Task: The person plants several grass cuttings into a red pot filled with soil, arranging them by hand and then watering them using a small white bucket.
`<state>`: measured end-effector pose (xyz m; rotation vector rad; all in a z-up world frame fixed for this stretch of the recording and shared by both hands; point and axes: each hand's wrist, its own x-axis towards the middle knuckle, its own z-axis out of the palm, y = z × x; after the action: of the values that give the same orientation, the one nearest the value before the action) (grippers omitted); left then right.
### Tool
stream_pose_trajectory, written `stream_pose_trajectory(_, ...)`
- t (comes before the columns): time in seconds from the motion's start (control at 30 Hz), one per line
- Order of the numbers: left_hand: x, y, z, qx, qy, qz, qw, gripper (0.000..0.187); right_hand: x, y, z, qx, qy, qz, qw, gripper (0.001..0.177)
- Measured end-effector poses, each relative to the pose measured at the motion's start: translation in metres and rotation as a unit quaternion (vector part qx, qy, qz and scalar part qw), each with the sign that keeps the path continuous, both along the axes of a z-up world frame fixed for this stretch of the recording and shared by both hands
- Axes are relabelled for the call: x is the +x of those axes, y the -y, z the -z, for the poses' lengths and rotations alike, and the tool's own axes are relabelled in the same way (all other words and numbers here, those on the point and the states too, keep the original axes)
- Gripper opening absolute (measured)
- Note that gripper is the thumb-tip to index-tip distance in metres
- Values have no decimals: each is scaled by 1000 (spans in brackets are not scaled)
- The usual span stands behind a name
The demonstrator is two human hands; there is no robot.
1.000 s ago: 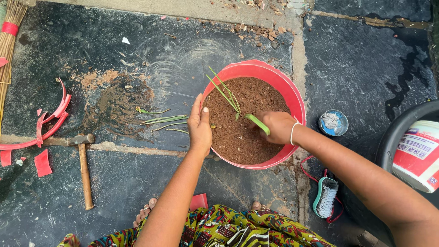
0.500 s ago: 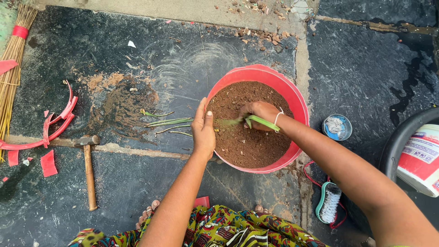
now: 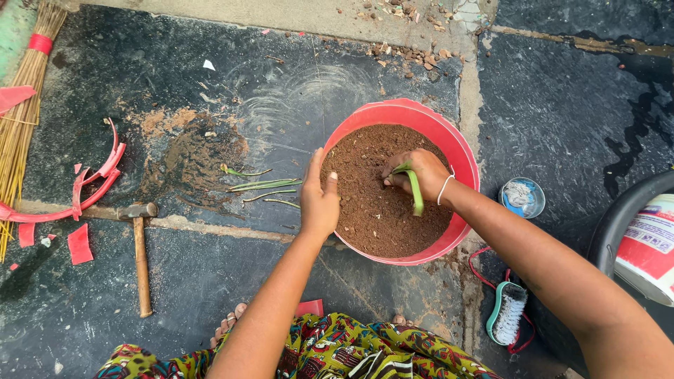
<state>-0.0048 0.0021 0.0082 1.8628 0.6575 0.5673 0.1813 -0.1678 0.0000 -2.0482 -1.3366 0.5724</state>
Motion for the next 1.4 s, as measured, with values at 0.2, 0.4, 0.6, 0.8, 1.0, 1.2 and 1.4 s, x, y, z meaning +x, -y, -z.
stream_pose_trajectory(0.2,13,9,-28,472,-250,167,829,71,10,0,7,-13,-44,1,999,26)
stream_pose_trajectory(0.4,32,14,-25,455,-372,290,755,71,1,2,-9,-110,51,20,992,48)
stream_pose_trajectory(0.6,55,19,-12,390,-353,256,811,59,-3,3,0,-101,123,-13,987,55)
stream_pose_trajectory(0.8,63,25,22,340,-268,283,856,24,-1,9,15,-123,117,-8,986,30)
stream_pose_trajectory(1.0,77,16,43,327,-301,307,842,11,-6,0,9,-189,101,33,976,24)
stream_pose_trajectory(1.2,84,15,32,272,-343,322,839,15,-5,-9,9,-229,97,26,968,18)
stream_pose_trajectory(1.4,85,14,38,288,-351,330,828,13,-4,-9,25,-237,157,10,959,21)
